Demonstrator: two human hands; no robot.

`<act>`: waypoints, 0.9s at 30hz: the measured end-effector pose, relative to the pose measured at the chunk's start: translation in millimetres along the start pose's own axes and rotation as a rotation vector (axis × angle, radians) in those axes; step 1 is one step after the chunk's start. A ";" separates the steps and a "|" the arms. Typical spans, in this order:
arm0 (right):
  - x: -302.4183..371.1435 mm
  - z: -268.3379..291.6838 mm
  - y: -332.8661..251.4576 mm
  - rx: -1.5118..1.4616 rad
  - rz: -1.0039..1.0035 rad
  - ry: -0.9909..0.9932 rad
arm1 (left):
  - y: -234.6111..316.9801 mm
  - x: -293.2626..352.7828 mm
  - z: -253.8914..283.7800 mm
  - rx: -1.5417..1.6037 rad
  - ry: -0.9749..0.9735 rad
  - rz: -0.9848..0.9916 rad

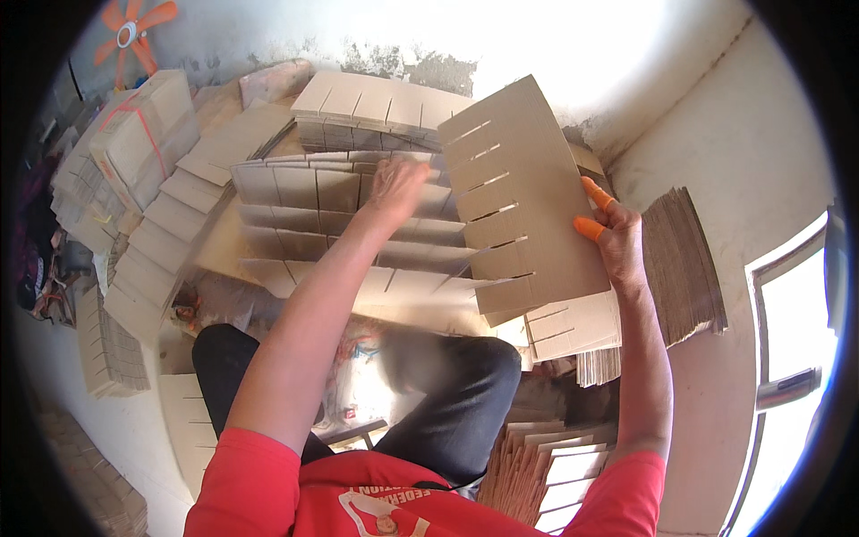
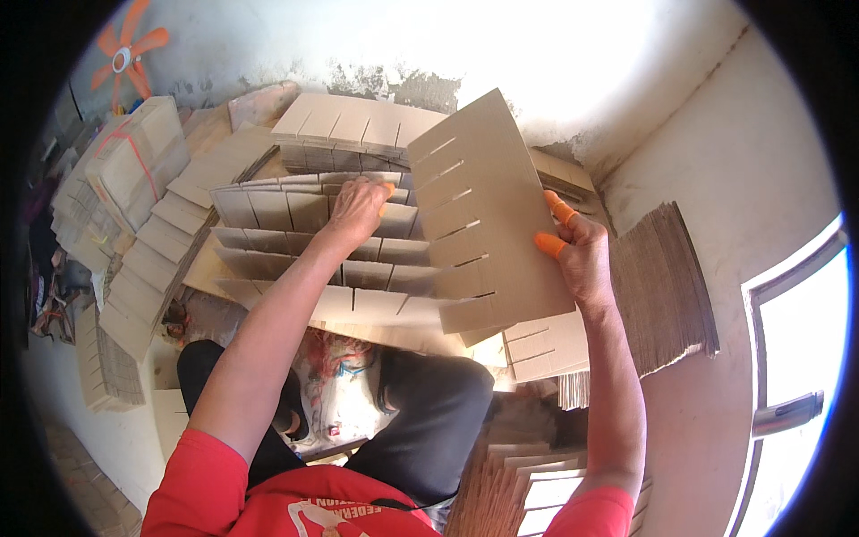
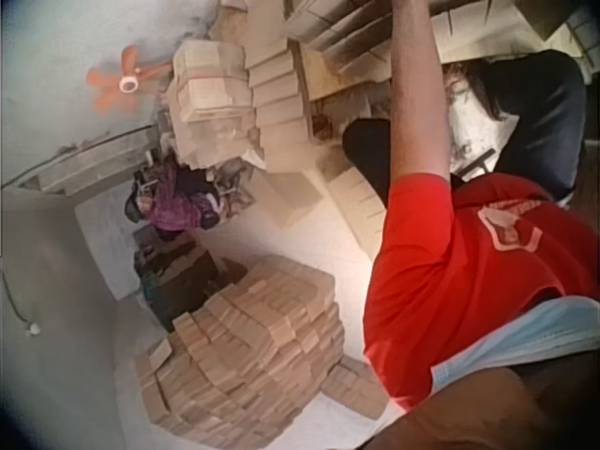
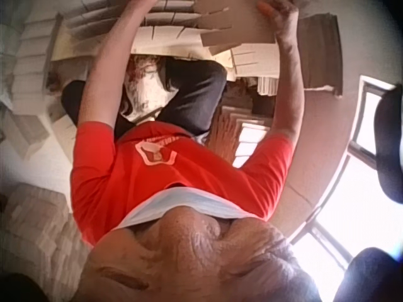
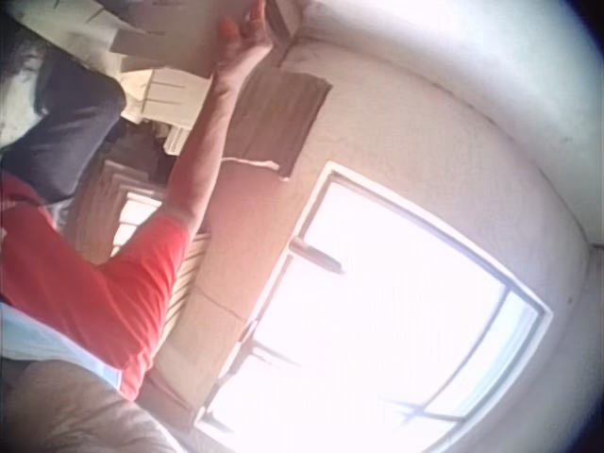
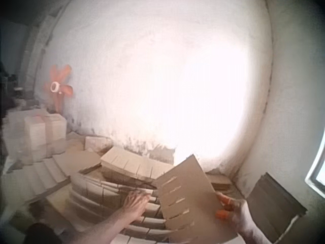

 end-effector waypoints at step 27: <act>-13.8 -10.3 -10.1 -0.085 -0.058 -0.137 | 1.0 -0.9 -3.3 0.222 -0.159 0.001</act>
Point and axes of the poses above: each hand's wrist, its own x-axis away from the middle knuckle, its own z-axis out of the back of the hand, y = z × x, the point moved 8 cm from there along -x, towards the middle knuckle, and after that the axes turned 8 degrees about -x, right-handed, at the moved point
